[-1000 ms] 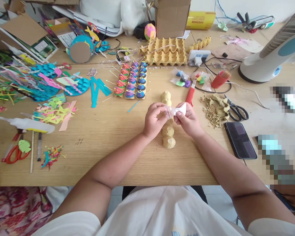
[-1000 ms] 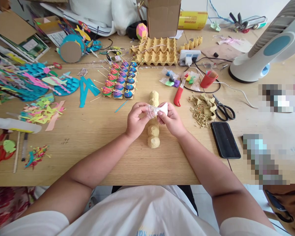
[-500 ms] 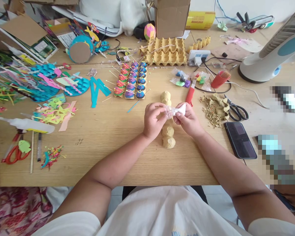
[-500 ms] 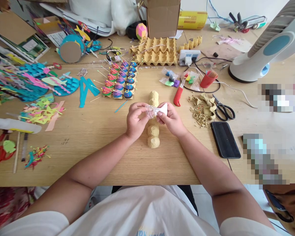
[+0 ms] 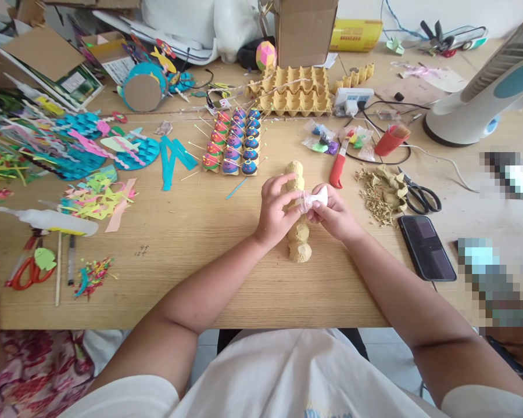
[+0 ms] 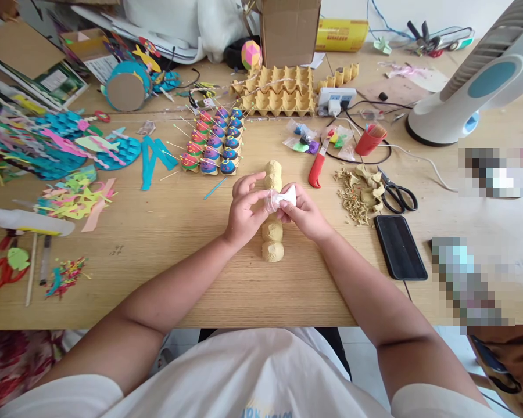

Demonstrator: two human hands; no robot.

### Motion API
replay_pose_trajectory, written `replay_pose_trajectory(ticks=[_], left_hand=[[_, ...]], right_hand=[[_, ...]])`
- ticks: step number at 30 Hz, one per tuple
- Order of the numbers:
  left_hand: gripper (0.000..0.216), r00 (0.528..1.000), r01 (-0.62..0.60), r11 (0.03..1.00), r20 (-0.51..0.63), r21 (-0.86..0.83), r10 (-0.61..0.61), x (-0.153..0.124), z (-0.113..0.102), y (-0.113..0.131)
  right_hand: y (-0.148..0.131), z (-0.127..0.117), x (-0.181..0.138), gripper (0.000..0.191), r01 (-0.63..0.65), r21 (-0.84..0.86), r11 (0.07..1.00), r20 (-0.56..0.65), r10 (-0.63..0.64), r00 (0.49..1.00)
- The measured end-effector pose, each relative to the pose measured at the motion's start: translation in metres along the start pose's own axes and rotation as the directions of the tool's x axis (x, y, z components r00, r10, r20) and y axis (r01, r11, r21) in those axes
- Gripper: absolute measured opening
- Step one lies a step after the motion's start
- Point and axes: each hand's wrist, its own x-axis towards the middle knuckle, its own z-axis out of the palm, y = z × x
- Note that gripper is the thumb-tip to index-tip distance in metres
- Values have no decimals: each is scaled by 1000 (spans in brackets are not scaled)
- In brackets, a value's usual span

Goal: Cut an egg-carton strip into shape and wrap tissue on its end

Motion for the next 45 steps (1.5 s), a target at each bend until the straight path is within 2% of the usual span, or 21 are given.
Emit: replay_pose_trajectory(ticks=[3,6,13,20,25,29,31,33,35,38,41,45], left_hand=[[18,993,-93,995,-68,36,95,0,1,1],[14,986,-144,984,-71,101,151,-1,1,1],[8,978,-188,976,-71,108,196,0,-2,1],[5,974,-194,978,-108,78,202,2,0,2],[9,991,-111,993,-70,30,113,1,1,4],[15,991,-32,993,-131,-114,17,-1,4,4],[18,984,35,980,-164,-197,-68,-1,7,2],[24,960,137,947,-197,-290,-199,-1,9,-3],[33,912,241,889,-222,-390,-345,-1,11,-9],[45,853,336,799,-200,-498,-483,0,13,-14],[49,869,350,777,-128,-524,-478,1,12,-12],[73,942,268,821,-44,-504,-334,-2,12,-4]], right_hand=[[-2,2,-1,53,-5,43,999,4,5,1000],[-2,6,-1,54,20,7,1000,-37,-19,999],[-2,9,0,54,29,-41,999,-53,-31,998],[2,16,-2,53,103,-81,991,-208,-118,971],[2,19,-2,55,140,-52,989,-316,-149,937],[4,18,0,56,156,17,988,-395,-137,908],[5,15,3,57,167,59,984,-451,-123,884],[6,10,5,57,184,114,976,-518,-100,850],[6,4,7,57,192,169,967,-568,-64,821],[5,0,10,58,172,224,959,-558,-18,830],[4,2,9,59,124,250,960,-485,13,874],[3,9,6,54,83,239,968,-385,15,923]])
